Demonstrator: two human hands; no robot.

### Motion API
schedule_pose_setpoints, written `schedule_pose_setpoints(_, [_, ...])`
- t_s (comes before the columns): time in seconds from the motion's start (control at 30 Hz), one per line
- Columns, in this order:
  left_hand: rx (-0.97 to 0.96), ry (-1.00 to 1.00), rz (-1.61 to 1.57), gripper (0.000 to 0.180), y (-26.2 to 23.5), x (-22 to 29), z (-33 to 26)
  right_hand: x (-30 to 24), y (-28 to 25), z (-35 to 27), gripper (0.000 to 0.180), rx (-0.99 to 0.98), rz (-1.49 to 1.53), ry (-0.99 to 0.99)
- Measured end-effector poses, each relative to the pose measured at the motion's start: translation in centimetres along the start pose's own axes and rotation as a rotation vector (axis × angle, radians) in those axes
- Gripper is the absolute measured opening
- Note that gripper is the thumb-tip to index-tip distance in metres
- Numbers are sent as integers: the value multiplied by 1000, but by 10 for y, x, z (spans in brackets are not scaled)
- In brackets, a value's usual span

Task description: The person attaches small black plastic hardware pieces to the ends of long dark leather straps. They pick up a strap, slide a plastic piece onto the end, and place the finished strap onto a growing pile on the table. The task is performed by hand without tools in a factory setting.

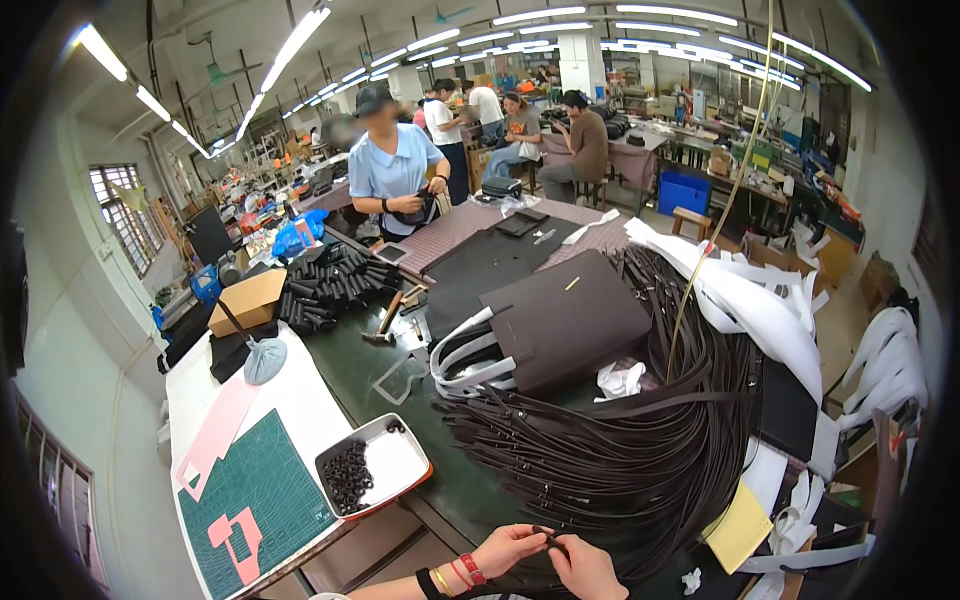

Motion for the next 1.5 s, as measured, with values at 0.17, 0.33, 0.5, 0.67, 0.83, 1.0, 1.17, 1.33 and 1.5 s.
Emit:
schedule_pose_setpoints(0.17, [100,32,-25,26,-17,5,4,9,-9,-10,17,72,-79,-112])
schedule_pose_setpoints(0.33, [56,-33,108,25,0,-17,18,16,7,-2,21,63,-14,13])
schedule_pose_setpoints(0.5, [75,-102,51,18,4,-14,18,22,-3,2,29,73,0,67])
schedule_pose_setpoints(0.67, [25,-185,162,21,9,-12,18,26,2,-3,25,102,-59,-159])
schedule_pose_setpoints(0.83, [98,-142,109,28,12,-15,16,22,-3,-8,20,127,-170,-127])
schedule_pose_setpoints(1.0, [462,19,467,37,-4,-10,30,31,17,-6,14,226,-422,-104])
schedule_pose_setpoints(1.17, [530,18,529,39,2,-4,19,34,23,-12,15,202,-376,-53])
schedule_pose_setpoints(1.33, [442,29,383,35,-9,-12,33,41,19,-7,14,209,-327,-39])
schedule_pose_setpoints(1.5, [353,-84,264,34,-1,-20,33,47,20,-19,15,195,-334,-11])
Point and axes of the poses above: each hand's wrist, its own z-axis towards the middle knuckle, its own y-axis out of the palm, x = y × z, the point moved 7 cm from there along z, towards the middle knuckle, and after that the axes turned 10 degrees about -y, right-handed, at the moved point
